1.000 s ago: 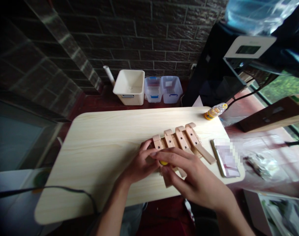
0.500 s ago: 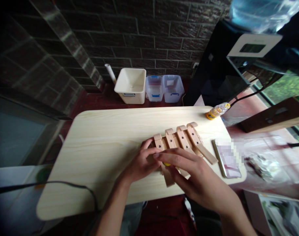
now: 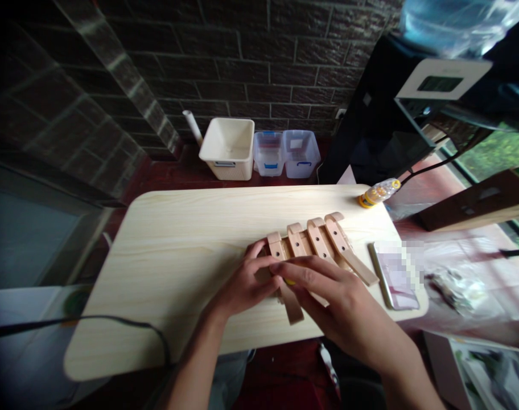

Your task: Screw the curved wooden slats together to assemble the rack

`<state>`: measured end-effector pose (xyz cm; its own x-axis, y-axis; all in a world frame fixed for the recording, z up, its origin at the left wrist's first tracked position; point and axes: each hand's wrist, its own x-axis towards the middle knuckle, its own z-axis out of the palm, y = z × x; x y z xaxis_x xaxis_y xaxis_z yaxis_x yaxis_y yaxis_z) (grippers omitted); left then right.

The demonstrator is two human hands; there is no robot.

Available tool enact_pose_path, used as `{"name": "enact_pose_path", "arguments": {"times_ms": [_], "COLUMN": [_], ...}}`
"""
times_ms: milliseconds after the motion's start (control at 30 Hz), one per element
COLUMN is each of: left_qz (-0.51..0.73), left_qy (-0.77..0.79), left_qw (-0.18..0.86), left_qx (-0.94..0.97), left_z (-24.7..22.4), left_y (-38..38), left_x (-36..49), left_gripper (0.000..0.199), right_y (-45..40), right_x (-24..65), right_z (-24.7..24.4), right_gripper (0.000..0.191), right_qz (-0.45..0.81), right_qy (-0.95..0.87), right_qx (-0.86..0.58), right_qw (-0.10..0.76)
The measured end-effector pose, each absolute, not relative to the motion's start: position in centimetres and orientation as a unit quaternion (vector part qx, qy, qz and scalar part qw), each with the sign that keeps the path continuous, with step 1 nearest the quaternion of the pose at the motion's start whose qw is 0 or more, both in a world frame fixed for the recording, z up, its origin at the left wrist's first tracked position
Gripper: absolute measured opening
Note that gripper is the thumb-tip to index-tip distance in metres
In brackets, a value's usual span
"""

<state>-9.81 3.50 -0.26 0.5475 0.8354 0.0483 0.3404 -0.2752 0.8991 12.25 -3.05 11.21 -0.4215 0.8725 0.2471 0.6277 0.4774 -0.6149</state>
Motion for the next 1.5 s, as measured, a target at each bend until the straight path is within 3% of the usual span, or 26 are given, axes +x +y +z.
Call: {"name": "enact_pose_path", "arguments": {"times_ms": [1067,1500], "left_qz": [0.274,0.266], "left_qy": [0.389,0.392], "left_qw": [0.454,0.455], "left_qx": [0.753,0.754], "left_z": [-0.6,-0.2], "left_y": [3.5,3.6], "left_x": [-9.9,-10.0], "left_gripper": [0.021,0.018], "right_y": [-3.8,-3.7], "right_x": [12.1,12.4], "right_z": [12.6,12.2], "right_gripper": [0.058,0.037], "right_qz": [0.231,0.268], "right_qy": [-0.809,-0.800], "right_qx": [-0.481,-0.474], "right_qw": [0.247,0.250]}}
